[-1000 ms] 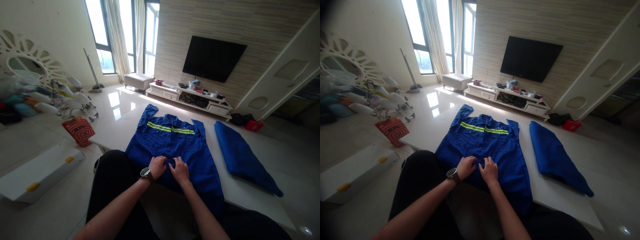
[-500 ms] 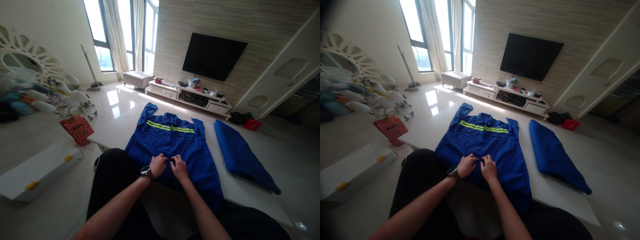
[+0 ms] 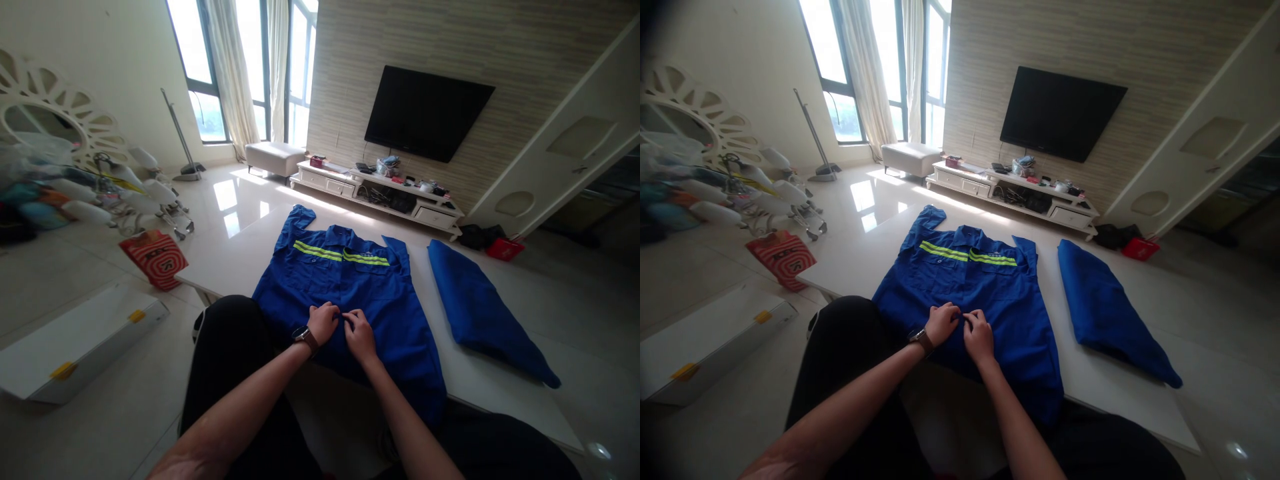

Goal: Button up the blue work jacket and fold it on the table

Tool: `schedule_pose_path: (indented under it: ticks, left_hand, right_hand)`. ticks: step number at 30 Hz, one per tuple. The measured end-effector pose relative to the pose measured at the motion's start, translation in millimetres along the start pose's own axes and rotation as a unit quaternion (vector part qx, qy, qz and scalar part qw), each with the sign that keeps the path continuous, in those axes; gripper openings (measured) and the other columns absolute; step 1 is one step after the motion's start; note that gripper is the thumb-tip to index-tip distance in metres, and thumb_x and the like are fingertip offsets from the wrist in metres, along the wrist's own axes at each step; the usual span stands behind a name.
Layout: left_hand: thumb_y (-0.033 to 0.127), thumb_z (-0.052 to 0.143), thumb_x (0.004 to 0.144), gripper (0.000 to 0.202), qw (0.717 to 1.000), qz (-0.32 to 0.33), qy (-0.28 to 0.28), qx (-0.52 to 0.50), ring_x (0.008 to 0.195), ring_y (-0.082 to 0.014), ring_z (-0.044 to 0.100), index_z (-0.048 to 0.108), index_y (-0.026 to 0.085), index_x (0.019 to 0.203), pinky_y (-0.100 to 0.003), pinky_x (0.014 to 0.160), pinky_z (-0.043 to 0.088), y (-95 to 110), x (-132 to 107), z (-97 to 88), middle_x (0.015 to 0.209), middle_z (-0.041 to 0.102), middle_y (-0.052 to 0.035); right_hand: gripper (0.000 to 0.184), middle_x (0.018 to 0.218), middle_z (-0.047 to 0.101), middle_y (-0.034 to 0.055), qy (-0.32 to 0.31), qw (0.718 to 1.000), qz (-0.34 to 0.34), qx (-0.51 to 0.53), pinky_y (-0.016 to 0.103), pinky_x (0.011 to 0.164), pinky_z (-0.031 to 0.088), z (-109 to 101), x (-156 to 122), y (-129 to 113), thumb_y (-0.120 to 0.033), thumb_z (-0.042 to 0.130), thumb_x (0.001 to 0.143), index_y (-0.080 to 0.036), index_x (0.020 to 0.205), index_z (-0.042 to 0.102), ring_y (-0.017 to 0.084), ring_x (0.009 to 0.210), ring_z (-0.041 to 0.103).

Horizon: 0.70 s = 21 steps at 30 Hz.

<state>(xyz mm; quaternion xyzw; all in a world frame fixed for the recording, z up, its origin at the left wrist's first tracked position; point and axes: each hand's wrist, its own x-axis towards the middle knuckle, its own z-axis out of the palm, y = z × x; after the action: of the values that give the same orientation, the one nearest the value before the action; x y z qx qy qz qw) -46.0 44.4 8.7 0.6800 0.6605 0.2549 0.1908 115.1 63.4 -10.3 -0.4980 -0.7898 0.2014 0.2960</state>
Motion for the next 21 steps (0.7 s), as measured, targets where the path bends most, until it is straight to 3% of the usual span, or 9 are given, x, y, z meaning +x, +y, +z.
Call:
schedule_pose_path:
  ticks: [4,9,15,21]
  left_hand:
    - [0.022,0.058,0.087,0.013,0.999,-0.018,0.003,-0.034,0.093,-0.0191,0.064,0.070,0.022,0.091,-0.037,0.090,0.035,1,4,4.4,0.098,0.070,-0.0022]
    - [0.022,0.059,0.088,0.011,0.999,-0.022,0.008,-0.035,0.092,-0.0188,0.064,0.069,0.021,0.089,-0.038,0.091,0.033,4,4,5.7,0.099,0.070,-0.0015]
    - [0.020,0.056,0.091,0.012,0.998,0.036,0.050,0.007,0.088,-0.0176,0.062,0.067,0.023,0.089,-0.037,0.089,0.032,8,-1,5.6,0.096,0.068,-0.0009]
    - [0.020,0.058,0.090,0.009,0.996,0.066,0.049,0.027,0.086,-0.0169,0.061,0.066,0.022,0.087,-0.034,0.083,0.034,4,-5,5.5,0.093,0.068,-0.0013]
  right_hand:
    - [0.024,0.105,0.063,0.0064,0.007,1.000,-0.006,0.022,0.031,0.081,0.050,2,5,4,-0.022,0.048,0.090,-0.021,0.102,0.069,0.019,0.088,0.064]
    - [0.018,0.100,0.062,0.0055,0.011,0.999,-0.029,0.018,0.033,0.083,0.049,4,11,4,-0.018,0.048,0.086,-0.022,0.095,0.064,0.020,0.089,0.062]
    - [0.012,0.095,0.060,0.0050,0.023,0.999,-0.032,0.002,0.032,0.078,0.047,3,9,-1,-0.018,0.047,0.087,-0.022,0.089,0.058,0.020,0.085,0.059]
    - [0.016,0.099,0.061,0.0066,0.018,0.999,-0.041,-0.009,0.031,0.080,0.046,3,1,-3,-0.018,0.045,0.092,-0.021,0.095,0.060,0.021,0.090,0.059]
